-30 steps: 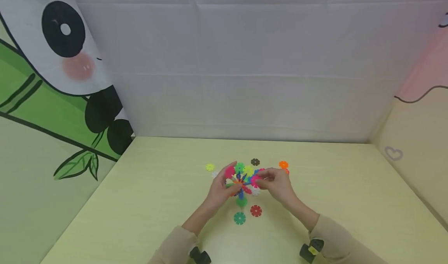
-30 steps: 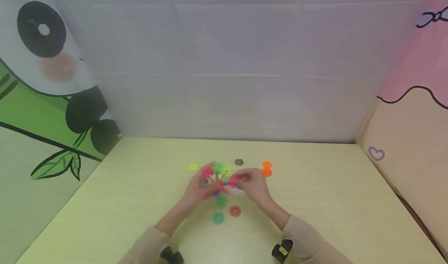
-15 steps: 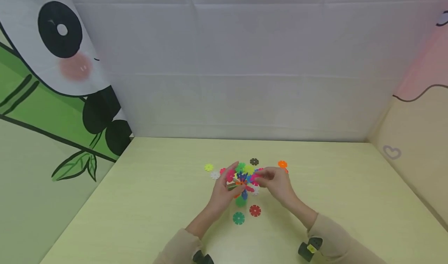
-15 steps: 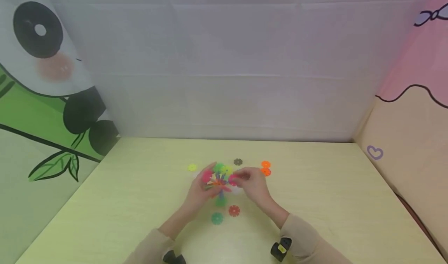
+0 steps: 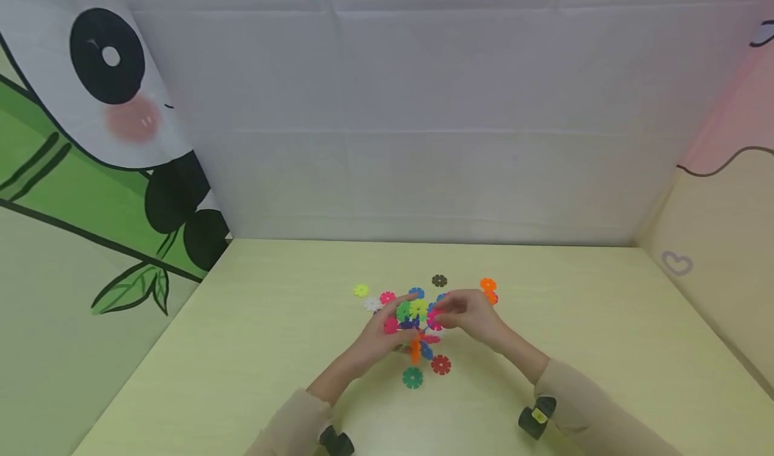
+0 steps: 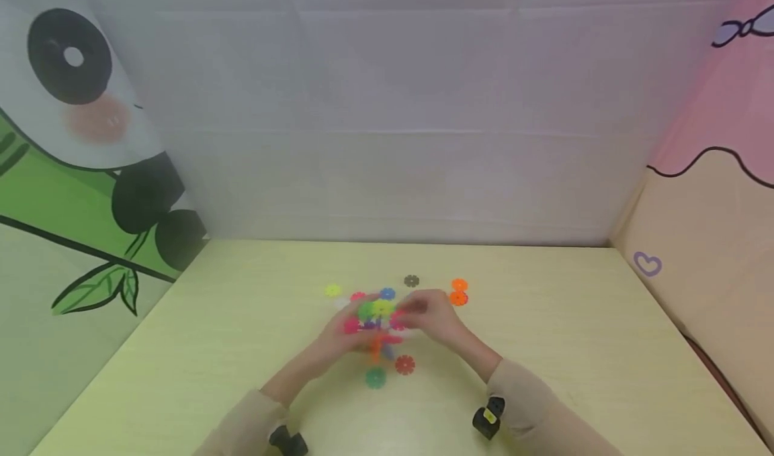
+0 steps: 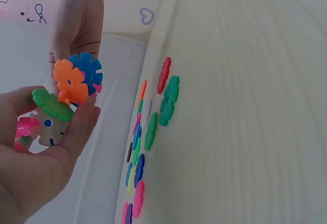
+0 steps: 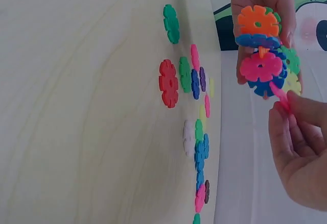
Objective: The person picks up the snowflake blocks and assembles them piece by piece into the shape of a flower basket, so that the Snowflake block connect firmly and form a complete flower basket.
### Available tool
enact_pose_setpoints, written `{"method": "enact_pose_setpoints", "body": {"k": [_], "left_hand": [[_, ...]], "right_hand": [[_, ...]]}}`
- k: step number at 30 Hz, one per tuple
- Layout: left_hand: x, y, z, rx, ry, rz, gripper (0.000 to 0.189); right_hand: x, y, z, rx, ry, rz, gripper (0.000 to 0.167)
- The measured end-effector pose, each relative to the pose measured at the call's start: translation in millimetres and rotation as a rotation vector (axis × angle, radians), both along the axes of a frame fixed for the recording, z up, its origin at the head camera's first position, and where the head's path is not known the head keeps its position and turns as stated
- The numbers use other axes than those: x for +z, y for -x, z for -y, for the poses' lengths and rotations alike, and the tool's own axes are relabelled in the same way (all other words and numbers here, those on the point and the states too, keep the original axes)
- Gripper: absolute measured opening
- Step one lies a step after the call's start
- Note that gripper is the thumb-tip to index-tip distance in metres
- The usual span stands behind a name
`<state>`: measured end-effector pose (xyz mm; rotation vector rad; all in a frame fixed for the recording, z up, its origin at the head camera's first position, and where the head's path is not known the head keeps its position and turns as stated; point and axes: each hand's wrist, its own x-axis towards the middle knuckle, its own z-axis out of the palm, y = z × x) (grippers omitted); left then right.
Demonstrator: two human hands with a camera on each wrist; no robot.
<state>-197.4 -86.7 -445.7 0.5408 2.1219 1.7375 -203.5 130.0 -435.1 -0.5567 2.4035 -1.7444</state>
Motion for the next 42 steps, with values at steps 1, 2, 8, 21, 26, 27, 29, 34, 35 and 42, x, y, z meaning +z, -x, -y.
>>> {"method": "enact_pose_setpoints", "body": {"k": [1,2,8,21,26,27,29,34,35,42], "left_hand": [[-1.2,0.5,2.0,0.012,0.001,-0.008,0.056],[-2.5,1.4,4.3,0.027,0.006,-0.013,0.055],[-7.1,8.9,22.9,0.11,0.03,-0.019,0.056],[-3.7,8.0,30.5,0.113,0.007,-0.019,0.058],[-5.4,9.2,27.7,0.114,0.0,-0.02,0.058],[-6.3,9.5,27.1,0.115,-0.001,-0.022,0.058],[-7.6,9.9,25.1,0.123,-0.001,-0.026,0.058],[-7.9,9.1,18.0,0.152,0.002,-0.036,0.057],[-7.4,8.7,16.5,0.157,-0.001,-0.037,0.058],[-3.2,5.4,5.3,0.203,-0.021,-0.04,0.059]], "right_hand": [[-1.5,2.0,-0.2,0.012,0.001,0.003,0.023],[-3.7,4.2,-0.7,0.02,-0.003,0.005,0.024],[-28.1,21.0,-5.4,0.025,-0.141,-0.007,0.024],[-45.3,35.4,0.5,-0.009,-0.442,-0.031,0.023],[-40.9,32.1,-1.4,-0.003,-0.445,-0.008,0.025],[-40.0,31.1,-2.3,0.004,-0.442,-0.02,0.025],[-38.8,29.0,-4.7,0.014,-0.44,-0.063,0.025],[-29.4,14.4,-7.2,-0.041,-0.343,-0.084,0.022],[-25.7,9.6,-6.7,-0.063,-0.289,-0.058,0.022],[2.4,-18.9,4.0,-0.155,0.025,0.044,0.025]]}}
